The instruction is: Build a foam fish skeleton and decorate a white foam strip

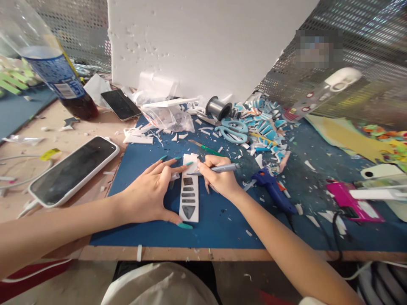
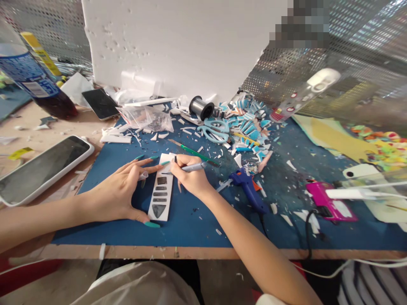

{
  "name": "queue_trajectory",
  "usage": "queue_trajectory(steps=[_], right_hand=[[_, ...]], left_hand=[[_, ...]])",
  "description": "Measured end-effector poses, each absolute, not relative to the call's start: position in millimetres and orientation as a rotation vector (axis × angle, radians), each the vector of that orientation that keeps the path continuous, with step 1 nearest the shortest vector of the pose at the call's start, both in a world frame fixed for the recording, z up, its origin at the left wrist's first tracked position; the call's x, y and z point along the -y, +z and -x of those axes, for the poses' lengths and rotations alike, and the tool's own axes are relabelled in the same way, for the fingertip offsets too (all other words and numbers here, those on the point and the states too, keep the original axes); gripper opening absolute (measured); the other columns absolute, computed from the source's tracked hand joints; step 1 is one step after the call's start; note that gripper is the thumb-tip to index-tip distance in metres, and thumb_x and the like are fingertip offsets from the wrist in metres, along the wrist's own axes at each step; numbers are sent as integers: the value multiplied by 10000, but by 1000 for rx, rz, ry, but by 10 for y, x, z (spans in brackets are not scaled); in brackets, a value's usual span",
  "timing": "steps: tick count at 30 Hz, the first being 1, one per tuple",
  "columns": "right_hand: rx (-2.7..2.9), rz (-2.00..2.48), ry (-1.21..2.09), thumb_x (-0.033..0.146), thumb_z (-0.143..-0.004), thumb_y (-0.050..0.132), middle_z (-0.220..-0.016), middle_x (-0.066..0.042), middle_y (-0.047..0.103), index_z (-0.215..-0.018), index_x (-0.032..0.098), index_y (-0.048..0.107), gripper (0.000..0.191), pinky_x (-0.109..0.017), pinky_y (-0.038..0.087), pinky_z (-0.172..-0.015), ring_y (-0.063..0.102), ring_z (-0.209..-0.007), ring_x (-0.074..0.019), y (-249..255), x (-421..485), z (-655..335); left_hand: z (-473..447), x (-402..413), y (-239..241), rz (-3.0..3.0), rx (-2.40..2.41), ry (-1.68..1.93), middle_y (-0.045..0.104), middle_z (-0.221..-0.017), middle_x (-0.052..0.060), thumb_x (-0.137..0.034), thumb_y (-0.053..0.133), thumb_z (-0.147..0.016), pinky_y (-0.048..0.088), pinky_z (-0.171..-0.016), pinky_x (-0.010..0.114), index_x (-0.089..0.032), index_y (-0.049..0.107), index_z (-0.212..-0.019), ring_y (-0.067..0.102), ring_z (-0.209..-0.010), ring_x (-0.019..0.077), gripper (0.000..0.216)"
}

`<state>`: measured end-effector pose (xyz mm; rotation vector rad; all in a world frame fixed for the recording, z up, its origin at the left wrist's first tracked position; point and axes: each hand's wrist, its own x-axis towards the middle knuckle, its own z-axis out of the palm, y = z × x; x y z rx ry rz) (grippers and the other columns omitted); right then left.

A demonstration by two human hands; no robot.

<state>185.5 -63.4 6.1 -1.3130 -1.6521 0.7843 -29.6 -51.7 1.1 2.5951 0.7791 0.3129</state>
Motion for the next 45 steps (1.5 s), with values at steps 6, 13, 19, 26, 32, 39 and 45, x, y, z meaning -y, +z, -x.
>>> queue_trajectory(steps=[6,13,19,26,32,39,45], right_hand=[[1614,1351,796,253,-807,550,-405,59,304,-463,214,269,447,-239,229,-427,314,-401,-80,51,637,-1872],[1592,1350,787,251,-783,546,-428,60,268,-454,214,253,442,-242,220,-433,300,-417,-82,66,637,-1865],[1594,1376,766,229,-765,537,-414,61,277,-445,209,259,424,-234,218,-427,298,-416,-76,65,635,-1869],[1584,1376,773,212,-757,538,-403,62,286,-446,213,258,418,-230,227,-414,307,-407,-75,67,636,-1872],[1590,1381,751,204,-750,543,-394,60,300,-442,214,252,424,-225,226,-393,311,-382,-71,59,630,-1887],[1434,1349,873,285,-782,575,-381,71,334,-465,218,284,436,-215,232,-349,330,-323,-62,63,634,-1856],[1490,1295,880,249,-755,547,-376,65,346,-452,220,291,398,-216,242,-350,346,-333,-67,55,570,-1767]], left_hand=[[299,514,0,-2594,-783,336,418,-1445,135,-802,592,-590,297,-1106,521,-184,296,-1294,267,-1393,351,983],[305,512,2,-2598,-776,348,411,-1449,130,-807,596,-579,327,-1082,530,-188,292,-1313,252,-1395,359,1007],[294,506,-8,-2624,-811,294,343,-1487,153,-839,564,-563,278,-1115,496,-168,288,-1292,195,-1418,353,1028],[291,505,7,-2622,-822,264,309,-1505,154,-843,541,-570,234,-1140,462,-161,263,-1333,156,-1433,324,1061],[288,500,17,-2615,-797,259,299,-1510,153,-819,555,-593,229,-1143,476,-154,201,-1385,170,-1428,331,1092],[289,499,27,-2603,-815,234,303,-1509,148,-831,553,-580,227,-1141,487,-143,183,-1426,171,-1426,343,1151],[277,495,46,-2622,-834,173,321,-1497,162,-858,531,-559,219,-1140,486,-112,161,-1447,168,-1425,349,1218]])
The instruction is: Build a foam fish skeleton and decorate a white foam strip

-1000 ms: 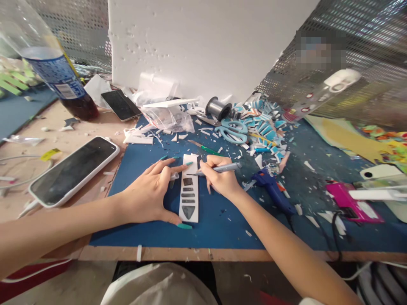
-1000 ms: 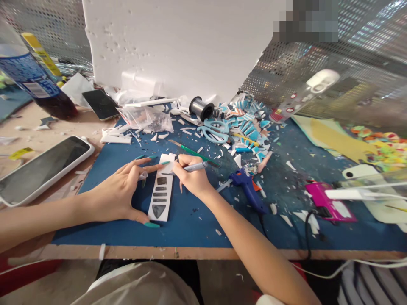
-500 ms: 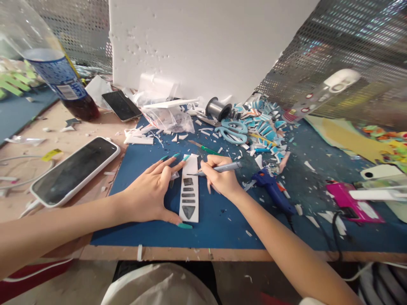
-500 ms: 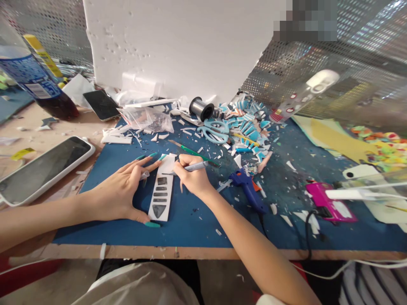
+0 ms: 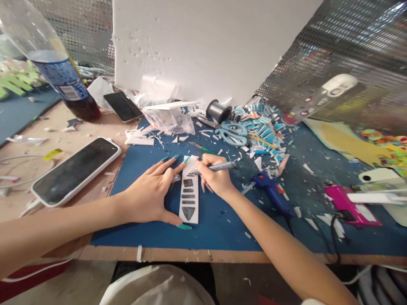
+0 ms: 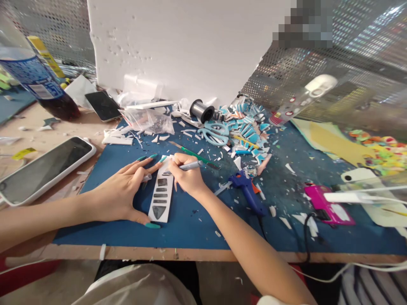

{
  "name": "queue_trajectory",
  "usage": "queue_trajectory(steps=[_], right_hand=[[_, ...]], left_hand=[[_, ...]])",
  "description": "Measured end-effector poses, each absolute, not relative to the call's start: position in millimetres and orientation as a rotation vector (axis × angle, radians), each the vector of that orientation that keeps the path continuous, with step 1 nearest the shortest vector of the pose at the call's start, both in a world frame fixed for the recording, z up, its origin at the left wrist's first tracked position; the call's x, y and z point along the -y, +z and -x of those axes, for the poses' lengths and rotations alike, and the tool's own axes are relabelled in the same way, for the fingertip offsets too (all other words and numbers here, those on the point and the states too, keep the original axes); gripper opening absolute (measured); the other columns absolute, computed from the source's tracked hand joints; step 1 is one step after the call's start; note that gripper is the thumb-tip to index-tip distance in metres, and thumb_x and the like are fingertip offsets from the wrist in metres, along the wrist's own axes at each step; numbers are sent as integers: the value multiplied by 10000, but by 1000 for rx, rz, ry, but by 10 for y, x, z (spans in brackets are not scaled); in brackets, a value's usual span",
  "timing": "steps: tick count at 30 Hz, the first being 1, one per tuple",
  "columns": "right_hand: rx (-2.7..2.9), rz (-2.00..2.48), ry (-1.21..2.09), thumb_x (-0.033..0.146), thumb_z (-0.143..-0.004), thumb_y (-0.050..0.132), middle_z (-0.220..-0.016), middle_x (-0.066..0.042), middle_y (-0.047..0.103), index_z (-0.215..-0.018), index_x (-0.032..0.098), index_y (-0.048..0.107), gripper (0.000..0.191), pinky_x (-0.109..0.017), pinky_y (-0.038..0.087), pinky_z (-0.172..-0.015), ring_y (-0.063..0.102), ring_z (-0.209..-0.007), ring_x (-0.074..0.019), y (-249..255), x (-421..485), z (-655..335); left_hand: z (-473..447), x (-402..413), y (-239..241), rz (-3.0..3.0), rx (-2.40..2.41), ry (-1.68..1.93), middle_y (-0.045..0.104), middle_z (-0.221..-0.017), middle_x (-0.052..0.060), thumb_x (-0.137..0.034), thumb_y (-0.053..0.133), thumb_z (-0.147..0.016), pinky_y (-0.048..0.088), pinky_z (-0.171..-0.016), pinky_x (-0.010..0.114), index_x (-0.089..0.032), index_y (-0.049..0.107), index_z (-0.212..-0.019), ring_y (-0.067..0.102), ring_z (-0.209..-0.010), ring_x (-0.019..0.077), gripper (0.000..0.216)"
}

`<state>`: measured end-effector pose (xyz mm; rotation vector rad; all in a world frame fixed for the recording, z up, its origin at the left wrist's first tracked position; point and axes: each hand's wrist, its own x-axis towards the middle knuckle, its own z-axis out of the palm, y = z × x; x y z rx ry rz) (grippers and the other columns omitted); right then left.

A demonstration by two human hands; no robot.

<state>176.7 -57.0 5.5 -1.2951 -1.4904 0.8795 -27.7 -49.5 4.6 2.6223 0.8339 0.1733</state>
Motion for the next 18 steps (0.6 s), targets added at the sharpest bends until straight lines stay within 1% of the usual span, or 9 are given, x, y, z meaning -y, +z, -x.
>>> queue_trajectory(steps=[6,11,18], right_hand=[[1577,1271,868,242,-776,527,-383,57,363,-449,212,290,405,-221,283,-400,355,-379,-72,53,547,-1749],[1621,1253,859,235,-785,525,-401,56,351,-454,214,278,414,-226,283,-414,347,-402,-78,64,550,-1748],[1612,1273,845,242,-782,527,-408,61,344,-463,210,278,406,-224,280,-419,337,-405,-75,36,542,-1747]], left_hand=[[276,502,48,-2610,-820,214,375,-1468,150,-853,528,-572,213,-1138,495,-147,179,-1452,168,-1424,354,1181],[281,504,37,-2610,-831,201,383,-1459,158,-862,529,-553,217,-1135,489,-135,145,-1468,162,-1423,362,1231],[279,501,30,-2590,-833,230,378,-1461,164,-846,557,-547,234,-1128,498,-128,163,-1463,162,-1422,367,1230]])
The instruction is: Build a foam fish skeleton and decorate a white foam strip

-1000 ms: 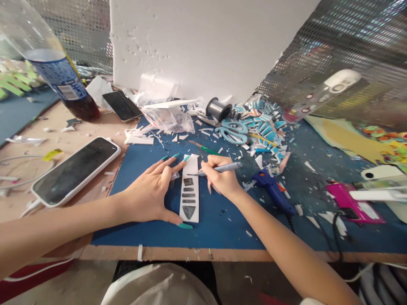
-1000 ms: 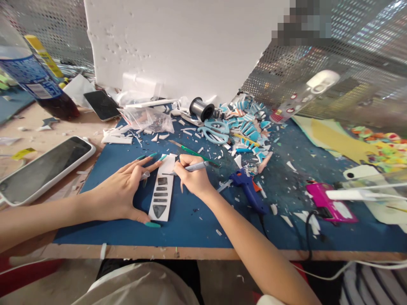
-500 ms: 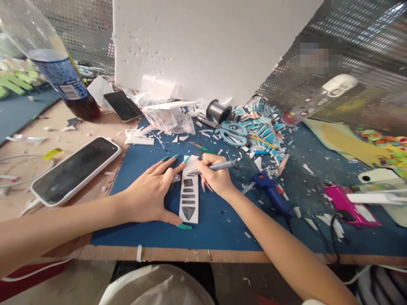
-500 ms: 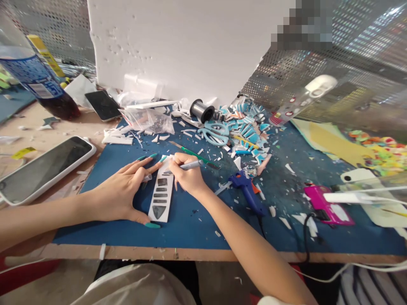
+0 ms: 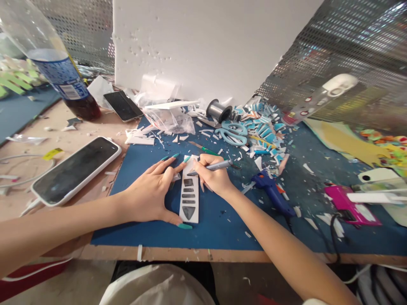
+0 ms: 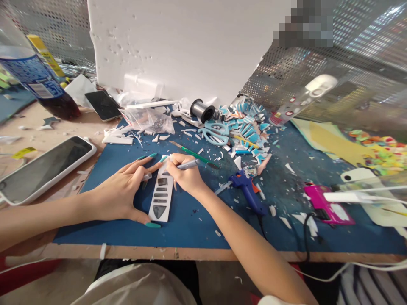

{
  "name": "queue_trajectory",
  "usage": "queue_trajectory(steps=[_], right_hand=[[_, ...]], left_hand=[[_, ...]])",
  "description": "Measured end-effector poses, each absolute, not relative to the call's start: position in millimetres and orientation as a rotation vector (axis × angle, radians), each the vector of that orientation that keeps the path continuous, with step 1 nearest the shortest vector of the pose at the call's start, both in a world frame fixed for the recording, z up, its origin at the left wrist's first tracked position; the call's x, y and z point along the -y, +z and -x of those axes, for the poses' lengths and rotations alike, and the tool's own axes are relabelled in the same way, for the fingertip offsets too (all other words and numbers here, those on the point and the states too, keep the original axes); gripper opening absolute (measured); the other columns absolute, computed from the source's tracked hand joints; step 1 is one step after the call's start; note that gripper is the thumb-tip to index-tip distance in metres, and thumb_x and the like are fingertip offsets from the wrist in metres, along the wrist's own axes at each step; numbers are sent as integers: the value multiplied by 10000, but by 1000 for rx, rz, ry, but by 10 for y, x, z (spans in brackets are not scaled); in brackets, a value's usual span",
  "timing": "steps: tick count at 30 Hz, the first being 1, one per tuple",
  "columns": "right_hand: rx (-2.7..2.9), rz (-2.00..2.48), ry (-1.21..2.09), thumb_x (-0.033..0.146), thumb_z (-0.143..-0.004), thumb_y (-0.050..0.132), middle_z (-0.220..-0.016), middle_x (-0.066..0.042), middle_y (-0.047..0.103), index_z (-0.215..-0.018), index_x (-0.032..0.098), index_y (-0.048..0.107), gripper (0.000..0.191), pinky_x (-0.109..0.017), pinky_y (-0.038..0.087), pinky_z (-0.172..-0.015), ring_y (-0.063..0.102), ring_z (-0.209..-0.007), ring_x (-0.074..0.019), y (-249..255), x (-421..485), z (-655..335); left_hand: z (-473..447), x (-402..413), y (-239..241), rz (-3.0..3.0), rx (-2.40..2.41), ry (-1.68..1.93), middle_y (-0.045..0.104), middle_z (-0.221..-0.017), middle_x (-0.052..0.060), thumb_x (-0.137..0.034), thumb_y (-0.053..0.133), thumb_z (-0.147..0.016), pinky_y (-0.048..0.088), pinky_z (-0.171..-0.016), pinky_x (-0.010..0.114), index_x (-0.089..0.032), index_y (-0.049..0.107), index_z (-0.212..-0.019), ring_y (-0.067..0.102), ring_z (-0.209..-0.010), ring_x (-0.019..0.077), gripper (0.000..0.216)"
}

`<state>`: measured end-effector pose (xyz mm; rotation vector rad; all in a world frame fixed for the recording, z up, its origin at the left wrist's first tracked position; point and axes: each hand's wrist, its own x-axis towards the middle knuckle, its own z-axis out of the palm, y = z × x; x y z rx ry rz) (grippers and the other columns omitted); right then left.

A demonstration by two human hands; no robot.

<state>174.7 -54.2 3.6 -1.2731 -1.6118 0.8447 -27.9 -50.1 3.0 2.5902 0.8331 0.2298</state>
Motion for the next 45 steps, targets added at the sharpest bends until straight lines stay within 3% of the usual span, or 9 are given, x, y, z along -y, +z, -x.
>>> queue_trajectory(steps=[8,27,45], right_hand=[[1591,1276,891,284,-809,542,-393,70,366,-495,214,299,403,-221,291,-405,368,-362,-71,21,530,-1755],[1610,1238,865,327,-847,595,-404,71,411,-494,205,354,444,-236,345,-458,404,-380,-77,-2,505,-1738],[1635,1288,785,222,-778,530,-392,77,342,-480,220,292,381,-230,266,-416,345,-362,-72,34,517,-1790]], left_hand=[[268,503,41,-2562,-856,249,356,-1478,148,-844,581,-522,271,-1119,502,-145,303,-1370,170,-1420,369,1134],[262,507,25,-2540,-865,273,380,-1456,177,-829,596,-520,311,-1099,518,-151,350,-1283,177,-1419,370,1050],[275,502,33,-2563,-870,254,353,-1482,154,-852,566,-530,300,-1112,501,-136,344,-1315,167,-1421,370,1085]])
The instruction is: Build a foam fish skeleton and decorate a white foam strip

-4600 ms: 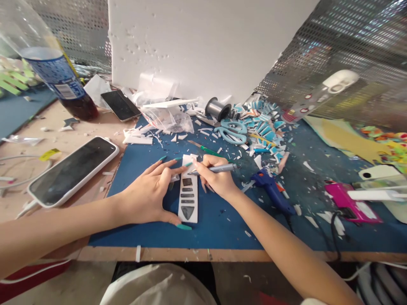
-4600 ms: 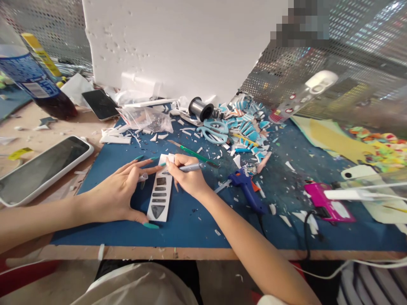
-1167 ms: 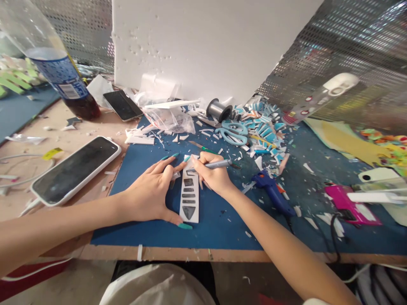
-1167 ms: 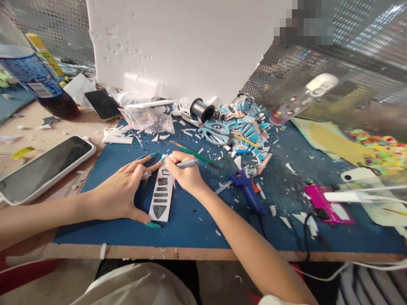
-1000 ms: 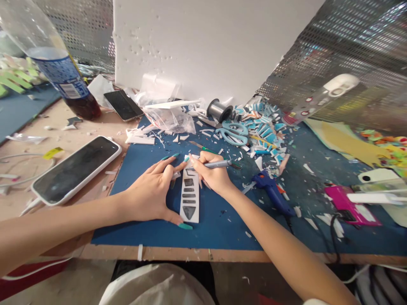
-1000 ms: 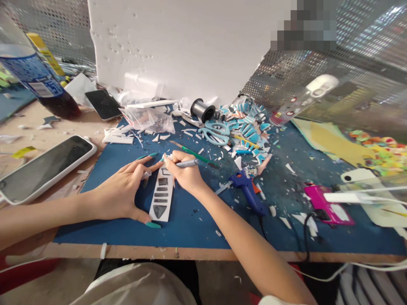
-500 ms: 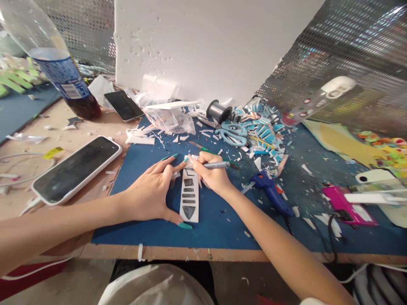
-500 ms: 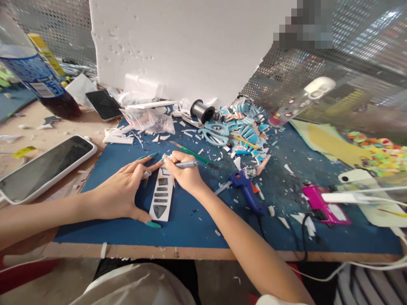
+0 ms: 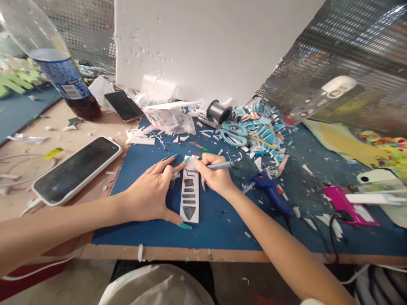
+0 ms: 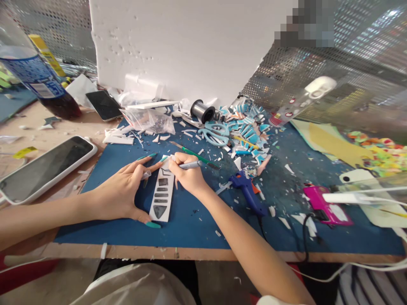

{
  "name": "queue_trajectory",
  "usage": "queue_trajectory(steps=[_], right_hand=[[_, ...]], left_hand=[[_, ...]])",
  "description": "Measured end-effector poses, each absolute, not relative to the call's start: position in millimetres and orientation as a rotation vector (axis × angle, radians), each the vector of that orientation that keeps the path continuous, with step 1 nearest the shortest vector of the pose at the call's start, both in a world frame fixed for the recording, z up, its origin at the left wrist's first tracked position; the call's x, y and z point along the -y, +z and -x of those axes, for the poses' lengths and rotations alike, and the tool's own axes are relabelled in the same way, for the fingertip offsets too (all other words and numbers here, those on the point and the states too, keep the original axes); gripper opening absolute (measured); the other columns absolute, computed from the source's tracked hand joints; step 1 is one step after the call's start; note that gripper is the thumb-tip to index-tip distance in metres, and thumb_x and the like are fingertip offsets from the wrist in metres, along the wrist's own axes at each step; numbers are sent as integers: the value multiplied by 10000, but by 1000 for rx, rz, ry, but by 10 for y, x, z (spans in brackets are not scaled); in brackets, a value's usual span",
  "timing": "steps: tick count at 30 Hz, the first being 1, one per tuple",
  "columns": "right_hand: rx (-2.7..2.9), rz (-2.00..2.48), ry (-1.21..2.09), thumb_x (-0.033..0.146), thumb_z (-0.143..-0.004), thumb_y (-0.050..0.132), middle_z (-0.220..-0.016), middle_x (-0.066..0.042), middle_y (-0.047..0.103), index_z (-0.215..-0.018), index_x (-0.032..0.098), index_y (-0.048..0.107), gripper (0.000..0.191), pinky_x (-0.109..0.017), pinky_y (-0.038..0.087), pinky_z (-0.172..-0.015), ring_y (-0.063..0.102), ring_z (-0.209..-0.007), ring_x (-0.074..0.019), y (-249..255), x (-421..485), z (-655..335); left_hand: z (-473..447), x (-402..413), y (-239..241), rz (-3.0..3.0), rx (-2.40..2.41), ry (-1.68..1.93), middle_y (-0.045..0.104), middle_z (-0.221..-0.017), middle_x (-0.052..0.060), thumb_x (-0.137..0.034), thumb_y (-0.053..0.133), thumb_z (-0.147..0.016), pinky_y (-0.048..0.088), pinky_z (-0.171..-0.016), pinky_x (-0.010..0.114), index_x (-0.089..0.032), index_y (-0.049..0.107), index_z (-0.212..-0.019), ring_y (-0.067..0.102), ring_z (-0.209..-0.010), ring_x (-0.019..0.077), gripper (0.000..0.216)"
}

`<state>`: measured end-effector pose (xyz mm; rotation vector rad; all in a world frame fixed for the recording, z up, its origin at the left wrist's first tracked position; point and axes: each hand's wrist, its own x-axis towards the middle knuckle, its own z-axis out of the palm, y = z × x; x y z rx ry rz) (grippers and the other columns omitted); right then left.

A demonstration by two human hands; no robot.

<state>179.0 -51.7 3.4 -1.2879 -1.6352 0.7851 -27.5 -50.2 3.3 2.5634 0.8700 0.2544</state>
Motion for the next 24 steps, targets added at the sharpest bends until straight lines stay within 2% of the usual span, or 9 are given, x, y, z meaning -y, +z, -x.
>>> queue_trajectory(steps=[6,13,19,24], right_hand=[[1640,1309,739,192,-736,513,-403,74,318,-450,214,279,370,-228,254,-431,314,-393,-68,51,528,-1793],[1606,1326,760,190,-719,500,-390,69,306,-435,212,269,367,-229,246,-433,298,-403,-70,55,533,-1801],[1593,1352,785,211,-732,519,-388,67,307,-438,215,273,383,-227,241,-423,308,-396,-71,63,550,-1804],[1547,1362,831,260,-778,538,-382,67,318,-453,216,284,415,-221,251,-409,336,-377,-73,48,576,-1807]], left_hand=[[275,500,31,-2564,-881,217,341,-1486,167,-856,575,-509,285,-1118,494,-110,308,-1343,160,-1423,365,1151],[270,502,29,-2556,-879,209,330,-1497,142,-856,571,-514,291,-1117,490,-142,392,-1256,145,-1428,361,1045],[283,503,24,-2562,-871,241,354,-1482,142,-846,570,-535,283,-1118,494,-144,291,-1364,164,-1424,358,1121],[280,504,34,-2565,-882,220,348,-1488,135,-867,561,-505,276,-1120,487,-142,276,-1378,160,-1424,359,1170]])
